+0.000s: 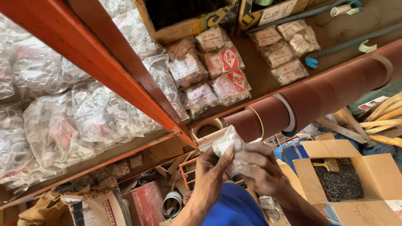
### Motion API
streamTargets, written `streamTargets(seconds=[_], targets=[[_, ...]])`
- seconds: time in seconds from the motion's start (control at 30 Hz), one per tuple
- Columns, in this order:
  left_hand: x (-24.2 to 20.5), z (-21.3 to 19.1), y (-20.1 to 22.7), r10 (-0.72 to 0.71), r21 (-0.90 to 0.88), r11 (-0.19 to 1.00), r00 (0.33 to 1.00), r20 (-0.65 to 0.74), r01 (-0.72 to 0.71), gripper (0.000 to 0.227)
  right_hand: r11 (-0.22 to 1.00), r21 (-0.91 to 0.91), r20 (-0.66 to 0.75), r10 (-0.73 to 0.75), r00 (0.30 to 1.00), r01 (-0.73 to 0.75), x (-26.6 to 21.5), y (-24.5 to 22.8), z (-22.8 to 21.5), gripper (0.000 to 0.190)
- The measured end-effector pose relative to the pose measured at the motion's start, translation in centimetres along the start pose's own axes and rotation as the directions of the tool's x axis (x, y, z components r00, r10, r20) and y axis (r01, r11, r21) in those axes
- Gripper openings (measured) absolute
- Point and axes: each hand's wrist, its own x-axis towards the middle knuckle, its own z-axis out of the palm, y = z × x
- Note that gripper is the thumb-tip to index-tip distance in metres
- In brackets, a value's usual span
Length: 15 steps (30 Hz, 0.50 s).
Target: The person sorts small bagged hardware components by taking them from a cardboard box and placing them onto shelves among other similar items.
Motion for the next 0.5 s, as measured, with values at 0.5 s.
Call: streamTargets(seconds=[0.5], targets=[[-1.2, 0.2, 1.4, 0.096, 0.373, 0.92, 0.993, 0.069, -0.116, 0.103, 0.185, 0.676, 0.288, 0.825, 0.486, -0.713, -0.6, -0.1, 0.5, 0.048]])
